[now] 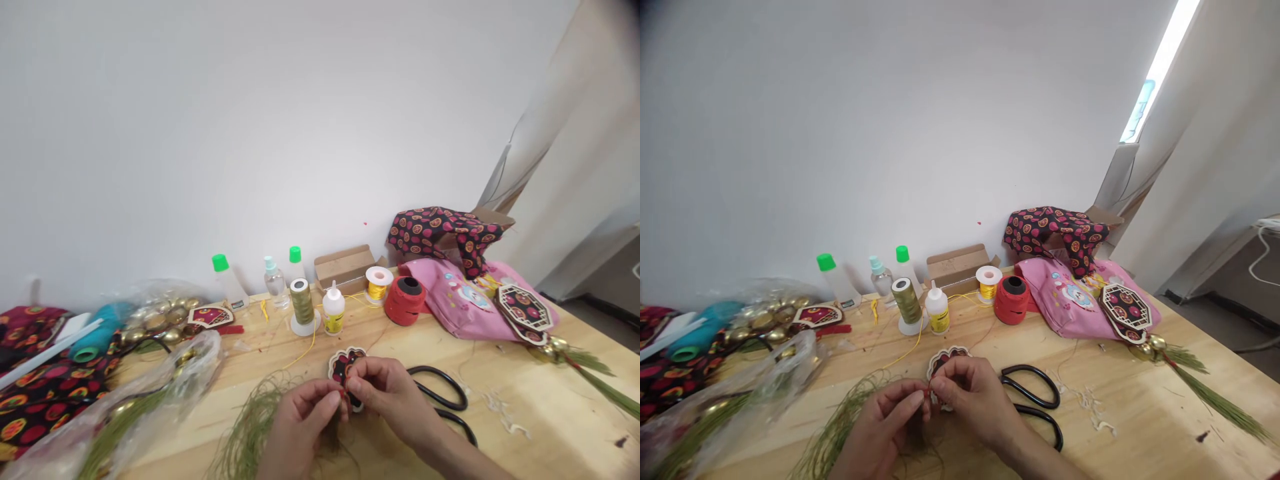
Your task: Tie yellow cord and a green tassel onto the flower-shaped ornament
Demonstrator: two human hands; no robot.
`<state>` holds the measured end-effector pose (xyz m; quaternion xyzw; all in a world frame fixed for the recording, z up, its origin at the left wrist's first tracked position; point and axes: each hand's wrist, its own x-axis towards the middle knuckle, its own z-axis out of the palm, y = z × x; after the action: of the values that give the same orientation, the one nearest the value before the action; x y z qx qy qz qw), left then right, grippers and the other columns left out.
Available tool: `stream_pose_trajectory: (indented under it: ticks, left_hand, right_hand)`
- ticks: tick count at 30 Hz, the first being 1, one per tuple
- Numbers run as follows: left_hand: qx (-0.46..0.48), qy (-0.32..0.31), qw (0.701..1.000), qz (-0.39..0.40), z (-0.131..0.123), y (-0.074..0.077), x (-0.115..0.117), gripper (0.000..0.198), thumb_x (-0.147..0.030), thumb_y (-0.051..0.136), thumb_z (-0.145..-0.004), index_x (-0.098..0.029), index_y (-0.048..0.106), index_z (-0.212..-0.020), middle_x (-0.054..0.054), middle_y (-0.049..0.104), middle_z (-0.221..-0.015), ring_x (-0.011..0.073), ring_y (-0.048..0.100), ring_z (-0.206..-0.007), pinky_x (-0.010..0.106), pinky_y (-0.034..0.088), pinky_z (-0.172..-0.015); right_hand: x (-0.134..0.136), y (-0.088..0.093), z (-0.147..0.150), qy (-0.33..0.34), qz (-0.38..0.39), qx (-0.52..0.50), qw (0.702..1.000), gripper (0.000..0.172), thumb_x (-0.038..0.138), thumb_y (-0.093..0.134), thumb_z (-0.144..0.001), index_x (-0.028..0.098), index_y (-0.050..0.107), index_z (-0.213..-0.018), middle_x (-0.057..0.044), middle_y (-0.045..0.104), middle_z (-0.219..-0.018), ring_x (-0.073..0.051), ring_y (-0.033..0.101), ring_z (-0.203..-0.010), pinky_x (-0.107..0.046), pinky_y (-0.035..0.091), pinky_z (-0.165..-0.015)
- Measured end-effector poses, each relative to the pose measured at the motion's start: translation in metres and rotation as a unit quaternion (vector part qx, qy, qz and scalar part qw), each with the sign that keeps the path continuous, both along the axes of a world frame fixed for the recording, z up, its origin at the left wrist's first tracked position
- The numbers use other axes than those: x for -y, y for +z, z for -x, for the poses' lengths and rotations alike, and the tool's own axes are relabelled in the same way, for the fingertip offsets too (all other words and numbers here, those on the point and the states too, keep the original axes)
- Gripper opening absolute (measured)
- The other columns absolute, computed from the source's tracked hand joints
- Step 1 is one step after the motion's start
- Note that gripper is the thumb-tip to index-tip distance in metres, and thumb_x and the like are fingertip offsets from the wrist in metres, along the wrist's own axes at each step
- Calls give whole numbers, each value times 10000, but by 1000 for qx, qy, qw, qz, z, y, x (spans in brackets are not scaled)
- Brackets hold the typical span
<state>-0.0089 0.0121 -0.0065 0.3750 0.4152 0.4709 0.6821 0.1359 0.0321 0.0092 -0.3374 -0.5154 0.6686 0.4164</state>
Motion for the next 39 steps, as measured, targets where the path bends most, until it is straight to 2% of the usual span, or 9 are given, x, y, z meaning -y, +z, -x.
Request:
stream_pose_trajectory:
  ticks: [6,14,19,23,25,28,33,37,39]
  left_hand:
    - [-86,10,996,-5,0,5,2,159,-260,638,-650,-182,697,-775,7,653,-616,113,540,-605,189,418,-597]
    - [-114,29,993,-17,4,5,3,115,-276,643,-636,-191,696,-691,-19,634,-554,99,527,-549,166,410,-545]
    - [-76,63,995,-14,10,3,1,144,-309,651,-626,-177,686,-669,-19,609,-507,109,526,-542,201,412,-589]
    - [-69,33,997,-5,10,4,3,136,-300,641,-643,-175,682,-680,-11,619,-557,105,521,-572,190,396,-586]
    - [-86,5,996,-10,8,5,5,137,-300,632,-653,-172,677,-670,-12,614,-572,95,503,-562,171,374,-542]
    - [-115,-28,992,-42,5,7,6,195,-319,580,-698,-157,656,-620,-27,555,-510,78,443,-504,162,332,-487]
    - [-161,-40,981,-100,4,16,7,262,-356,533,-717,-156,655,-597,-16,528,-488,108,459,-520,185,364,-524]
    - [-195,82,970,-123,12,37,7,267,-344,600,-652,-206,661,-873,38,636,-853,189,537,-835,239,393,-763]
    - [-207,140,960,-125,14,48,8,238,-353,616,-636,-213,676,-819,33,630,-890,198,525,-887,229,379,-793]
  right_hand:
    - [-1,3,-1,-27,-14,12,999,206,305,597,-693,112,551,-636,2,540,-584,-78,494,-542,-188,370,-522]
    - [2,-1,2,18,114,-66,991,236,341,626,-664,120,546,-685,19,483,-599,-42,388,-488,-144,257,-420]
    - [-1,-1,1,-44,56,-70,995,233,371,581,-704,145,566,-761,13,481,-629,-50,380,-488,-165,281,-443]
    - [-2,3,-2,-45,-103,26,993,349,347,642,-643,195,603,-954,-17,501,-759,-89,400,-588,-207,327,-519]
    - [-1,5,-2,-27,-149,60,987,308,328,656,-630,200,640,-909,-16,504,-734,-92,388,-581,-207,315,-509]
    - [1,7,2,-24,-137,52,989,170,327,604,-687,182,686,-723,-19,499,-659,-108,425,-616,-211,333,-529]
    - [2,18,3,-13,-37,-16,999,237,361,578,-709,146,668,-667,-5,494,-616,-68,396,-523,-186,303,-471]
    - [2,37,2,-59,-27,-3,998,249,355,576,-714,124,660,-673,-9,500,-635,-54,405,-498,-173,291,-441]
    - [2,47,3,-97,-79,30,992,231,347,578,-712,136,667,-686,-16,505,-654,-72,447,-521,-185,336,-454]
